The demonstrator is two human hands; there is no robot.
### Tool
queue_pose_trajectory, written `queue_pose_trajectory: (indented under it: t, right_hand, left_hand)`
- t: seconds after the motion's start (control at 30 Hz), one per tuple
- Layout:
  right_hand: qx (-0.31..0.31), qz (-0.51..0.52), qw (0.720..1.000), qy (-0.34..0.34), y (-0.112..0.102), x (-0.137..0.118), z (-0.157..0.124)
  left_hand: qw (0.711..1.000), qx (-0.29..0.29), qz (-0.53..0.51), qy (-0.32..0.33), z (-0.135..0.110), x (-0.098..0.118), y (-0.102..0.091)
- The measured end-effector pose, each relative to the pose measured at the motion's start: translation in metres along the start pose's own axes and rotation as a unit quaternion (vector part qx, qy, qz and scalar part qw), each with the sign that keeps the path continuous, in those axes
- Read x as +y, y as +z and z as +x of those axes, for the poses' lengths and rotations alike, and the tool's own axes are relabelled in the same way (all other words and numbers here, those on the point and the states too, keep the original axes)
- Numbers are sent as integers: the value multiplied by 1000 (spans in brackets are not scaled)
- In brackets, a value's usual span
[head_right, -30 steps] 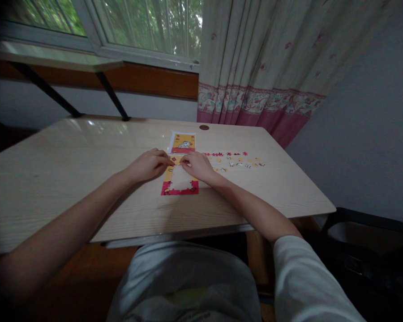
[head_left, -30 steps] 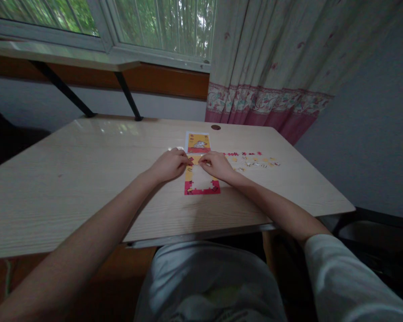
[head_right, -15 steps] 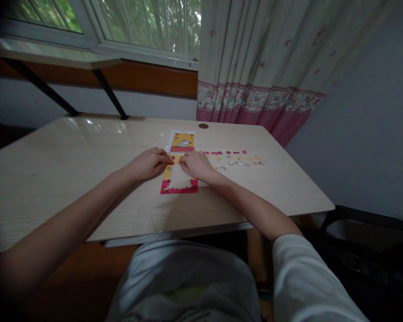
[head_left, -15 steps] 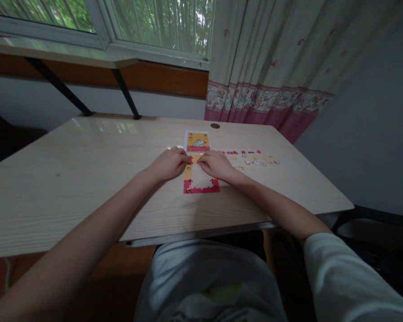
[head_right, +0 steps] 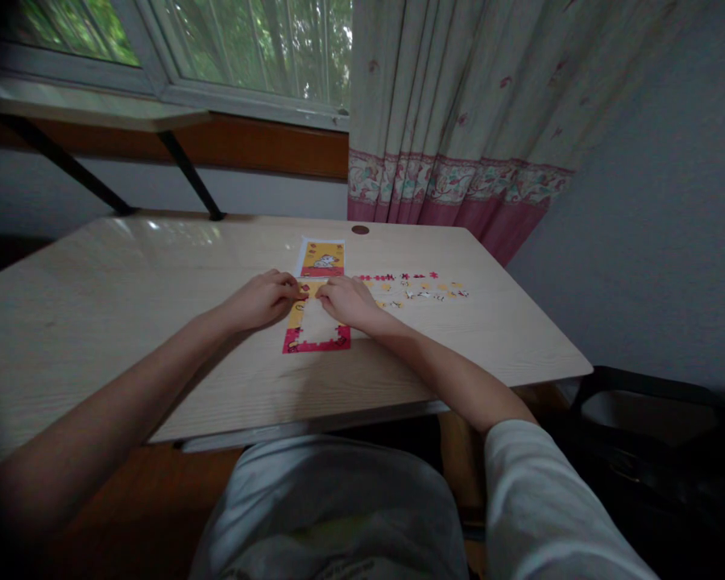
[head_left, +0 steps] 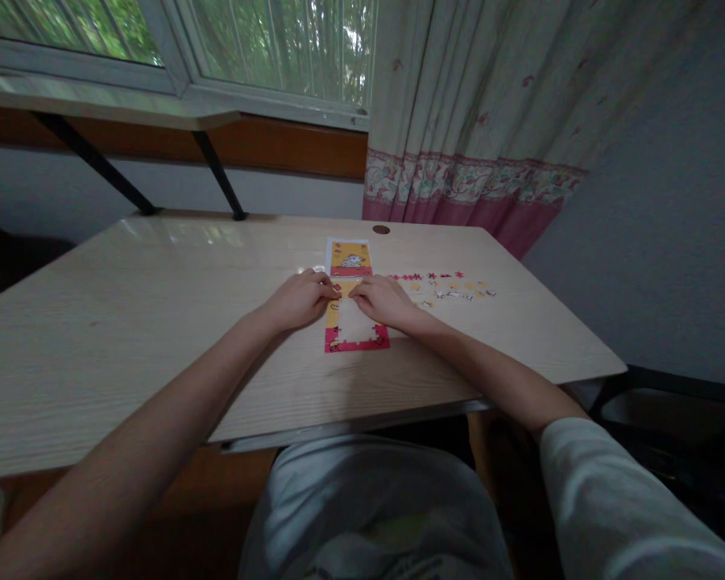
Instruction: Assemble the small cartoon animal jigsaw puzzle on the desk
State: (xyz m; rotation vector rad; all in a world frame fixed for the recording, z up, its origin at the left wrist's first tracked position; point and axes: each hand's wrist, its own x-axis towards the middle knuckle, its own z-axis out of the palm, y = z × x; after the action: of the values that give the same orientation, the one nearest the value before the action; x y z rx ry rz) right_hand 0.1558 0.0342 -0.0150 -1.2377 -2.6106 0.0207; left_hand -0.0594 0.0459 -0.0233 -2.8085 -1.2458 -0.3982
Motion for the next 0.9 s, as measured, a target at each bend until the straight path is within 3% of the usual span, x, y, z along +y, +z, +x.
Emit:
queue_pose_trajectory:
  t: [0.23,0.67,0.8,0.9]
  right_hand:
    - [1,7,1000,-3,6,2,1]
    - [2,49,999,-22,5,10,1]
    - [2,74,997,-35,-9,22,-1]
    - [2,47,999,12,-31,46,-8]
  left_hand:
    - [998,-9,58,2,-1,5,-4]
    - [999,3,40,6,-2,0,-1]
    - [1000,7,18,11,-5,-4,0]
    - [1000,6,-2,13,-6,-5,0]
